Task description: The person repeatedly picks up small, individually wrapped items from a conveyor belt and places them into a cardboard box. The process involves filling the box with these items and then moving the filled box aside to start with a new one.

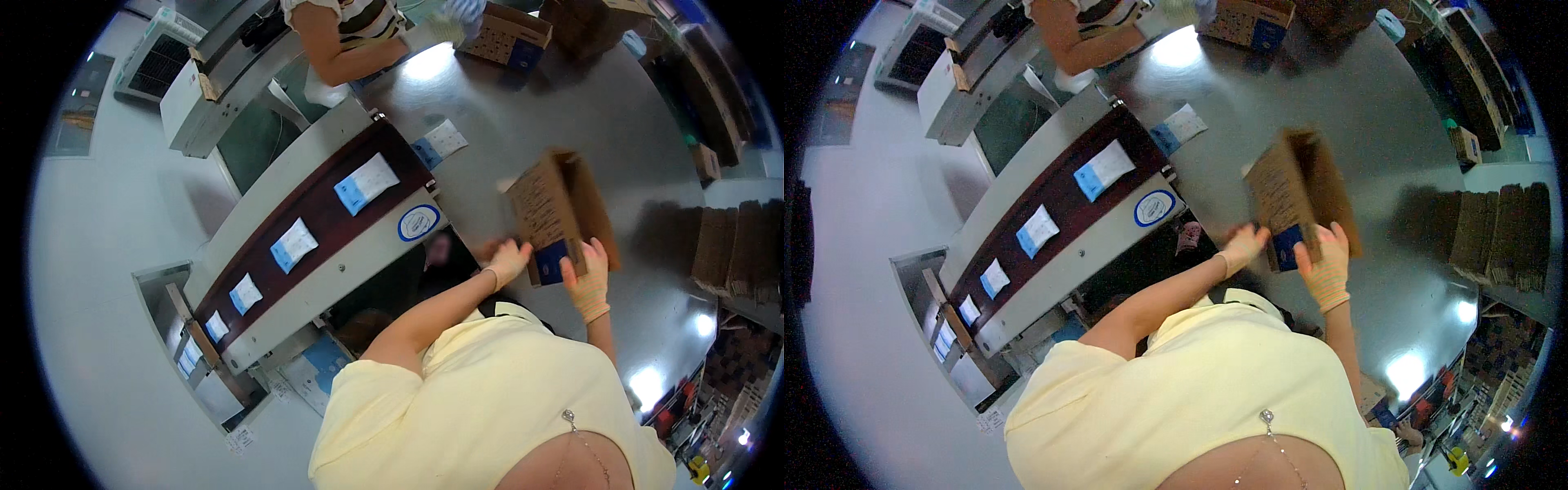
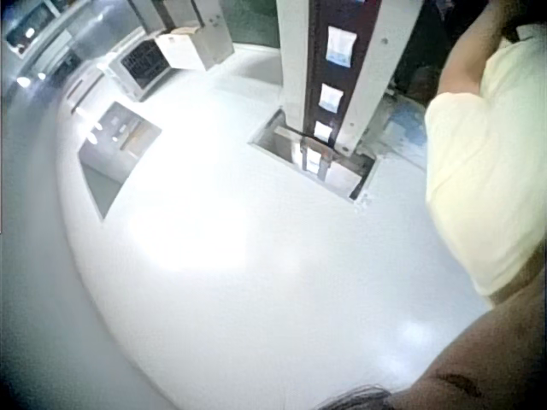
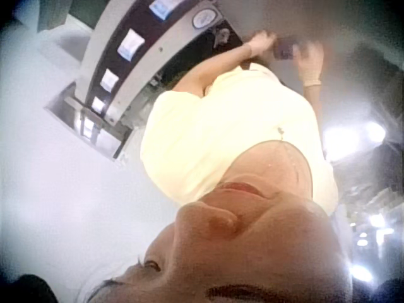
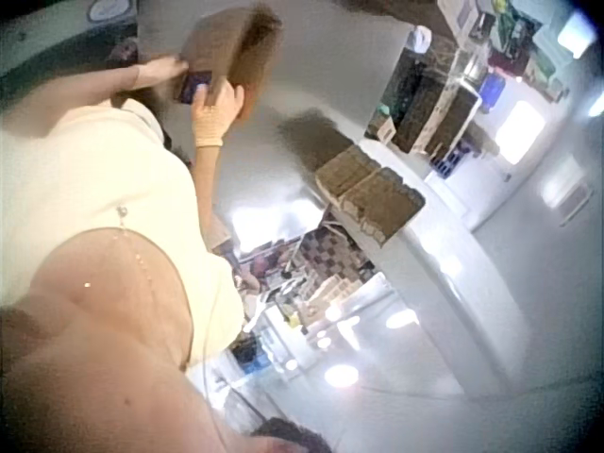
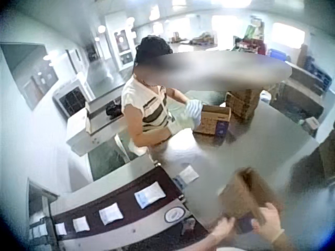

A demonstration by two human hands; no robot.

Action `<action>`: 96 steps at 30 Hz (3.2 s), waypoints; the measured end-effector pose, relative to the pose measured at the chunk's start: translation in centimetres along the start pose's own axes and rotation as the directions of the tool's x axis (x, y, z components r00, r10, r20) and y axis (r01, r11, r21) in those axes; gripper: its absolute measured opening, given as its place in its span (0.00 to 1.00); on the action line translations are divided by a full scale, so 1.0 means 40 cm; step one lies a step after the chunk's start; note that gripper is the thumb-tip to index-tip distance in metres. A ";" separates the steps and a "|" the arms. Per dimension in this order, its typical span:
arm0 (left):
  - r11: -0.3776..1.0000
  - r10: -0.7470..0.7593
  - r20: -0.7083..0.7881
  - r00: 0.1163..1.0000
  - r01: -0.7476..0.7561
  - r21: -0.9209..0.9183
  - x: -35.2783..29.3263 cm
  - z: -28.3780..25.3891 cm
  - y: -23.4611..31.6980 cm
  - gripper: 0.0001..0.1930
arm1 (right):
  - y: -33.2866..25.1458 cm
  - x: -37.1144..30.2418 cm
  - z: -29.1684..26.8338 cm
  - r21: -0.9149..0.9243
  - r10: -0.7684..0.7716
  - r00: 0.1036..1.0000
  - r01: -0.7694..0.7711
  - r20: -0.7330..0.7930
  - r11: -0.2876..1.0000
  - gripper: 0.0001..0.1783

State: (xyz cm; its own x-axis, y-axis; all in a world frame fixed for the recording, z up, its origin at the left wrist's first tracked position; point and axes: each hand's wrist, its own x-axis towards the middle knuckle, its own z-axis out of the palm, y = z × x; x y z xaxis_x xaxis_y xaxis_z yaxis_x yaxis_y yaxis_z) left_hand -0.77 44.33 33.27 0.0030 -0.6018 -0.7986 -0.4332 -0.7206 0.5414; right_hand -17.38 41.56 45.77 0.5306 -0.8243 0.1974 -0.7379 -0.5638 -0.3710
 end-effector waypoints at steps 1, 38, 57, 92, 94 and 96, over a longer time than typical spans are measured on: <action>0.969 0.010 -0.225 0.974 -0.065 -0.237 0.088 0.025 -0.120 0.30 | -0.006 -0.063 0.115 -0.045 -0.061 0.998 0.061 0.016 0.997 0.22; 0.645 0.530 -0.261 0.807 -0.583 -0.494 -0.566 -0.202 -0.235 0.19 | -0.484 -0.578 -0.058 0.058 0.023 0.989 -0.014 -0.144 0.998 0.41; 0.818 0.572 -0.483 0.663 -0.421 0.391 -0.787 -0.128 -0.389 0.19 | -0.886 -0.548 0.094 -0.394 0.178 0.732 0.134 0.658 0.909 0.11; 0.580 0.717 -0.415 0.561 -0.809 -0.092 -1.136 -0.248 -0.895 0.26 | -1.455 -0.752 -0.010 -0.364 0.189 0.850 0.003 0.491 0.931 0.07; 0.524 0.762 -0.485 0.429 -0.849 0.072 -1.215 -0.300 -1.004 0.22 | -1.510 -0.761 -0.019 -0.381 0.251 0.824 -0.047 0.507 0.923 0.09; 0.516 0.807 -0.468 0.360 -0.816 0.262 -1.336 -0.378 -1.113 0.19 | -1.577 -0.789 -0.047 -0.421 0.293 0.805 -0.060 0.515 0.905 0.12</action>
State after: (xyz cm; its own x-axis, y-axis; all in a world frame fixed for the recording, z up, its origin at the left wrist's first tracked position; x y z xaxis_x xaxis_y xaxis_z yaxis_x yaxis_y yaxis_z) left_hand 31.99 103.36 55.82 0.0735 -0.9594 0.2724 -0.4618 0.2094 0.8619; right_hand 11.64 103.05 64.63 0.4261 -0.8027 -0.4173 -0.8753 -0.4824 0.0343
